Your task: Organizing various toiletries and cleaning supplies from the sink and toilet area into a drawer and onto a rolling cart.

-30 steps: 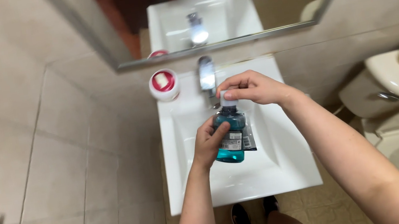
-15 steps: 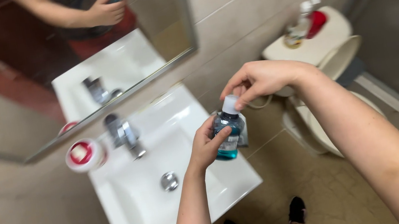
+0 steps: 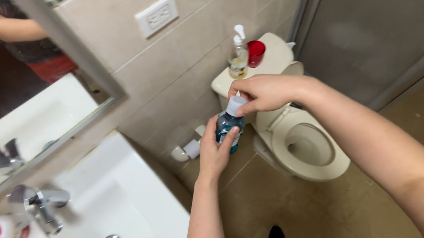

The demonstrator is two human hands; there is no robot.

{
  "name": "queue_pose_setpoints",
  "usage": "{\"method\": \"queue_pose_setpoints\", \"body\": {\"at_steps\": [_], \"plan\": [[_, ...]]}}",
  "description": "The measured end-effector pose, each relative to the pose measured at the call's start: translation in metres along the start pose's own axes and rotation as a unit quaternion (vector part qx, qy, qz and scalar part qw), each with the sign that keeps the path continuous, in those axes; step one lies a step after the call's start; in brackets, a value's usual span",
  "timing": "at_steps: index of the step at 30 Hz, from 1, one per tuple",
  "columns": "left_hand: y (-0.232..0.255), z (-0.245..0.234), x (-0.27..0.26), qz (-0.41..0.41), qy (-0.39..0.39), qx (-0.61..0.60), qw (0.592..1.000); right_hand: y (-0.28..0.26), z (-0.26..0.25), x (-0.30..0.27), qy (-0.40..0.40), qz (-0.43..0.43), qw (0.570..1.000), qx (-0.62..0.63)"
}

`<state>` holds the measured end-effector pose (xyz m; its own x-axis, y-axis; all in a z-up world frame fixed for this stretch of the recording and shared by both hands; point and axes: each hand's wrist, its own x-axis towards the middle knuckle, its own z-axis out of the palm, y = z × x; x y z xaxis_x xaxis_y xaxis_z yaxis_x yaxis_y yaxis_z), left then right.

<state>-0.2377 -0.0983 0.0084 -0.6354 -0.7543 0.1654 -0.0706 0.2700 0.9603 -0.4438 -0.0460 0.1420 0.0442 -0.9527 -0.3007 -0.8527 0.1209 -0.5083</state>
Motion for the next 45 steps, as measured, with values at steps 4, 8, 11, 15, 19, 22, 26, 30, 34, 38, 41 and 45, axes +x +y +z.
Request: {"method": "queue_pose_setpoints", "body": {"at_steps": [4,8,11,15,19,22,26,30,34,38,41,45], "plan": [[-0.002,0.036,0.012,-0.017,0.001,0.001,1.0,0.034,-0.001,-0.004,0.004,0.019,0.999,-0.04],[-0.012,0.06,0.031,-0.055,0.02,-0.043,0.997,0.053,-0.005,-0.013,0.064,0.011,0.994,0.084],[-0.011,0.076,0.048,-0.066,0.034,-0.075,0.994,0.085,0.012,-0.002,0.115,0.015,0.975,0.187],[-0.019,0.095,0.077,-0.074,0.058,-0.137,0.986,0.131,0.049,0.026,0.192,-0.007,0.913,0.359],[-0.049,0.108,0.111,-0.084,0.036,-0.161,0.983,0.155,0.055,0.039,0.239,0.02,0.877,0.416],[-0.108,0.115,0.148,-0.092,0.03,-0.187,0.978,0.178,0.05,0.056,0.273,0.048,0.868,0.413],[-0.202,0.117,0.195,-0.114,0.098,-0.064,0.987,0.202,0.043,0.071,0.312,0.163,0.858,0.374],[-0.197,0.123,0.227,-0.198,0.148,-0.013,0.969,0.234,0.046,0.098,0.368,0.233,0.839,0.326],[-0.239,0.137,0.256,-0.238,0.133,0.006,0.962,0.265,0.058,0.135,0.387,0.264,0.833,0.293],[-0.267,0.156,0.273,-0.22,0.09,0.088,0.967,0.292,0.064,0.168,0.4,0.285,0.825,0.28],[-0.274,0.175,0.281,-0.208,0.078,0.124,0.967,0.301,0.061,0.184,0.395,0.306,0.817,0.288],[-0.281,0.201,0.289,-0.206,0.078,0.133,0.966,0.322,0.061,0.199,0.391,0.332,0.812,0.279]]}}
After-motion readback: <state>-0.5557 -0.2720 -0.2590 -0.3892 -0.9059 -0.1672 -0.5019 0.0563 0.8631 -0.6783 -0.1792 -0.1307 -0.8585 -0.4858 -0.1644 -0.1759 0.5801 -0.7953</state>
